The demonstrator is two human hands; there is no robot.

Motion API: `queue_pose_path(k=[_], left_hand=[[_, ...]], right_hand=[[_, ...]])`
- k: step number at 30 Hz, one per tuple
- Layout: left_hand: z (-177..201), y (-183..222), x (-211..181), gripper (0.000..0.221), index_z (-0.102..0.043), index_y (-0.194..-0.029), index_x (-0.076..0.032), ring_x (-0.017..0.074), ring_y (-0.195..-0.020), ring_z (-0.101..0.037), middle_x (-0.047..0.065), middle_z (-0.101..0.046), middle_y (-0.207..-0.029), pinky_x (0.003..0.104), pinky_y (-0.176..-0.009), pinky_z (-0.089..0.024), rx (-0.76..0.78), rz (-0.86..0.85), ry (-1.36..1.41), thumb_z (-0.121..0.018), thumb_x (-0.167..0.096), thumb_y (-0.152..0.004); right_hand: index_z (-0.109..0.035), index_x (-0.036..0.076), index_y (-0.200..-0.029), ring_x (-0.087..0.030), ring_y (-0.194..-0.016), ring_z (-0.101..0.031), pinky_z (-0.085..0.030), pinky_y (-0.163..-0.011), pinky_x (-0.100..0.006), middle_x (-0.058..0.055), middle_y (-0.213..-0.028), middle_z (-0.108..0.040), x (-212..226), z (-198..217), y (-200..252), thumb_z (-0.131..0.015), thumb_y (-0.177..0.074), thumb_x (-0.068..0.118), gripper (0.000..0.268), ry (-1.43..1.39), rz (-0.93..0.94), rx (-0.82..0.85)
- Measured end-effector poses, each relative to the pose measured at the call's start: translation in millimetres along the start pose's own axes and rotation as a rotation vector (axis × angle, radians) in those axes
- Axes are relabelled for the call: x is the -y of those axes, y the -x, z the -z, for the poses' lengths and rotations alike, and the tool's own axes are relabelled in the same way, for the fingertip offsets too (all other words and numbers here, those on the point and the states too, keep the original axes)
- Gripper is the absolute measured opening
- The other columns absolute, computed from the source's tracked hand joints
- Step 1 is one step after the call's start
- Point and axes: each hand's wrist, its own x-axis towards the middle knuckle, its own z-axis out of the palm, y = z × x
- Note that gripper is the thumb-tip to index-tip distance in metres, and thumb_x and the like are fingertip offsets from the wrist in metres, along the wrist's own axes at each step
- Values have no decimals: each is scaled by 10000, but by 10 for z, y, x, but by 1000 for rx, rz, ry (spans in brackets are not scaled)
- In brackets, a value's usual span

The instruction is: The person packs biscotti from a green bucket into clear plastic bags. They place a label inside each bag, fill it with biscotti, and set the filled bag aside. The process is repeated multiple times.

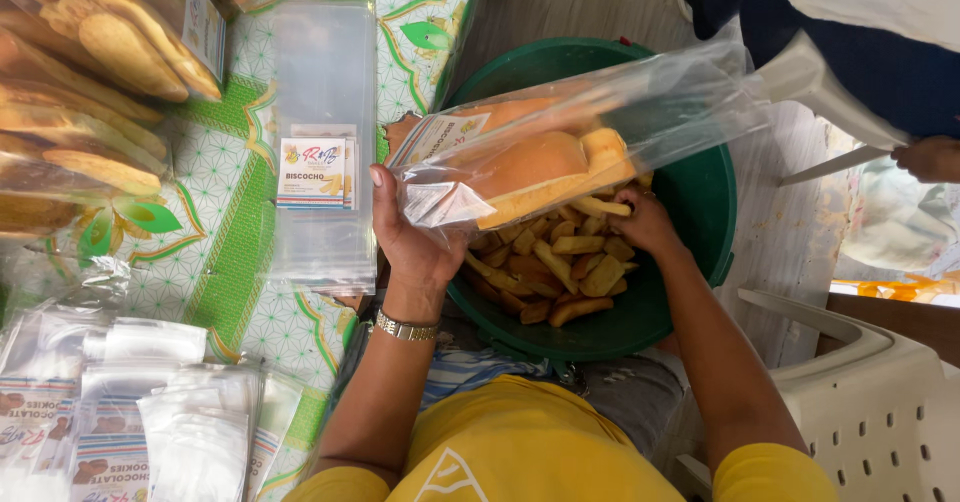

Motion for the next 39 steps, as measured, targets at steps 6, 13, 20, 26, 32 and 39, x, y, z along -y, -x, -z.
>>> queue_pose_path(k=[6, 13, 20, 26, 32, 39], left_hand=[[-23, -49, -43, 895, -444, -1505, -38, 338, -1338, -557, 157, -561, -1432, 536, -1140, -466, 8, -5, -5, -622, -674, -901], [-55, -23, -131, 905, -441, -1506, -33, 353, -1315, -563, 167, -561, -1416, 551, -1098, -484, -17, -20, -28, -617, -682, -901], [-56, -38, -189, 920, -409, -1530, -40, 357, -1354, -543, 172, -533, -1475, 551, -1113, -479, 1, -9, -14, -599, -685, -903], [-58, -50, -141, 905, -404, -1538, -52, 350, -1361, -540, 169, -528, -1482, 534, -1129, -471, -7, -1, -10, -580, -682, -913], [-40, -62, -144, 897, -408, -1534, -33, 350, -1349, -549, 179, -536, -1468, 526, -1128, -474, -10, -15, -21, -577, -673, -929], [-74, -70, -112, 916, -419, -1527, -24, 350, -1338, -558, 180, -551, -1455, 520, -1122, -478, -11, -23, -44, -596, -682, -915]], right_hand=[[-680, 151, -1101, -169, -892, -687, -543, -734, -288, -28, -1023, -714, -96, 66, -413, -733, -889, 238, 236, -953, -144, -185], [-689, 4, -1366, -266, -1147, -660, -540, -1003, -349, -133, -1270, -722, -169, -325, -968, -724, -1079, 203, 351, -686, 262, -410], [-525, 83, -1434, -355, -1328, -513, -436, -1082, -455, -186, -1453, -539, 479, -296, -759, -793, -855, 309, 677, 134, 221, -111], [-444, 107, -1512, -335, -1386, -461, -382, -1140, -451, -168, -1527, -475, 830, -303, -671, -728, -901, 378, 726, 107, 206, -127], [-418, 118, -1532, -326, -1410, -421, -345, -1162, -461, -159, -1556, -428, 755, -304, -761, -728, -889, 410, 771, 172, 210, -61], [-441, 138, -1535, -311, -1431, -436, -358, -1195, -447, -139, -1579, -437, 515, -334, -965, -674, -936, 436, 709, 172, 218, 8]])
